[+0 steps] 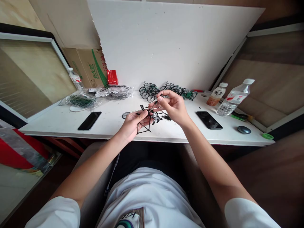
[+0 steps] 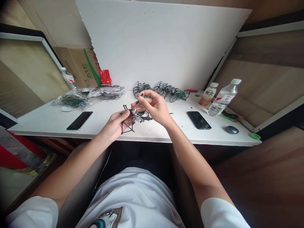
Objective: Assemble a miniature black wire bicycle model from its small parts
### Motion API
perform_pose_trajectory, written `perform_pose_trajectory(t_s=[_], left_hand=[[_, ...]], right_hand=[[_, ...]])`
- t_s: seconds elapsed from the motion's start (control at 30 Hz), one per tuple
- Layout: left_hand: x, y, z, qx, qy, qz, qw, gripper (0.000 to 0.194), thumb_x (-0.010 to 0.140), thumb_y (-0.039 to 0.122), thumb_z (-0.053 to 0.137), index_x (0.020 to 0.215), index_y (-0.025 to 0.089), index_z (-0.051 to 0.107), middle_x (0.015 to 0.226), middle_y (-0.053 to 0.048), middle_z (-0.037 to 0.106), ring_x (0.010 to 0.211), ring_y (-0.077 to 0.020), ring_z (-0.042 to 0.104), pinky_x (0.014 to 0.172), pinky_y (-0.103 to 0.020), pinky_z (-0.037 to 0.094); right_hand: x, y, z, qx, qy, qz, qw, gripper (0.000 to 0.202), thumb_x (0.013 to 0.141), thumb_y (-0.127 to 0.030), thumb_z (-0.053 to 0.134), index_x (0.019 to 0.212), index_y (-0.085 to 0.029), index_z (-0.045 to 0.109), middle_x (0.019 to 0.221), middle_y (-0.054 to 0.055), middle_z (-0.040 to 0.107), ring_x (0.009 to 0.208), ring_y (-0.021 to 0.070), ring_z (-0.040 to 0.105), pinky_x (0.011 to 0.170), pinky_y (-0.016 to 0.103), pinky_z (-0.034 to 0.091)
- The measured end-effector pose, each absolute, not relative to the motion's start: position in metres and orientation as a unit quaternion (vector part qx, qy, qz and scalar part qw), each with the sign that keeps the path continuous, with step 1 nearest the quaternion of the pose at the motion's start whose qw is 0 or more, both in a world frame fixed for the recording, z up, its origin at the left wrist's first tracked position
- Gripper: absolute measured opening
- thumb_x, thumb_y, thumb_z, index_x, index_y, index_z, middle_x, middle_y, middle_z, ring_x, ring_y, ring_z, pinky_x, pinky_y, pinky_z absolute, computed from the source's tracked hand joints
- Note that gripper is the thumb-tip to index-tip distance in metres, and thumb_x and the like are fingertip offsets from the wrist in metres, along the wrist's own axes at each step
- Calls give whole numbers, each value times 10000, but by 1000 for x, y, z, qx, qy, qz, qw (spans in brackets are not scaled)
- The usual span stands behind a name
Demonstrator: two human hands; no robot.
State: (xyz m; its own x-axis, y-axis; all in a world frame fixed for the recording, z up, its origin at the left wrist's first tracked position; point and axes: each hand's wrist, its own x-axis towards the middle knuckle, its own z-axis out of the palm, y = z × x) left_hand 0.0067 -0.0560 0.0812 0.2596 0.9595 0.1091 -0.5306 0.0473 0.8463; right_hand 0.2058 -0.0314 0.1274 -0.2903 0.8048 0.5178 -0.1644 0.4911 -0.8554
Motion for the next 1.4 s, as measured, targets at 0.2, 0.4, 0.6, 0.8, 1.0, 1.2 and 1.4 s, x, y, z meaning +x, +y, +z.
perform_pose_trajectory(t_s=[0.2,0.4,0.6,0.8,1.0,1.2,1.4], left_hand=[[2,-49,78,479,270,566,615,440,737,436,1006,999,129,832,1038,-114,844,875,-210,807,914,-369,652],[-10,-43,80,582,301,594,466,477,771,483,974,1065,133,837,1081,-135,846,977,-258,827,915,-372,672],[-18,-44,83,699,298,609,228,325,860,420,915,1057,168,855,1100,-122,853,1012,-257,829,884,-331,671],[-18,-55,94,761,225,608,10,199,925,272,862,1108,194,847,1070,-91,860,975,-207,828,934,-304,650],[-16,-61,97,763,212,609,-40,212,943,248,842,1149,196,831,1080,-85,858,964,-194,827,917,-295,652],[-16,-62,97,761,200,615,-54,252,936,200,840,1188,203,819,1094,-76,856,975,-188,825,921,-291,654],[-16,-62,97,753,210,621,-55,235,934,219,845,1166,211,817,1090,-73,855,968,-194,824,916,-305,658]], right_hand=[[218,-32,134,-262,-697,407,529,485,866,-645,851,990,-206,685,847,69,830,905,264,851,762,358,731],[229,-38,142,-285,-750,358,478,491,844,-629,880,1000,-169,804,919,109,853,912,264,849,801,352,725],[230,-49,149,-296,-781,293,466,501,819,-651,890,987,-180,859,911,101,855,800,247,828,785,355,714],[228,-60,154,-305,-792,247,467,507,882,-678,816,957,-178,854,875,100,850,758,225,819,735,314,693],[227,-60,154,-309,-784,246,479,539,881,-701,802,898,-163,835,812,102,839,702,209,807,667,290,671],[225,-62,153,-301,-779,244,494,507,886,-676,814,900,-169,828,804,91,837,694,204,805,666,291,681],[223,-66,154,-276,-782,249,501,436,894,-612,840,944,-180,833,842,84,840,747,216,818,705,310,702]])
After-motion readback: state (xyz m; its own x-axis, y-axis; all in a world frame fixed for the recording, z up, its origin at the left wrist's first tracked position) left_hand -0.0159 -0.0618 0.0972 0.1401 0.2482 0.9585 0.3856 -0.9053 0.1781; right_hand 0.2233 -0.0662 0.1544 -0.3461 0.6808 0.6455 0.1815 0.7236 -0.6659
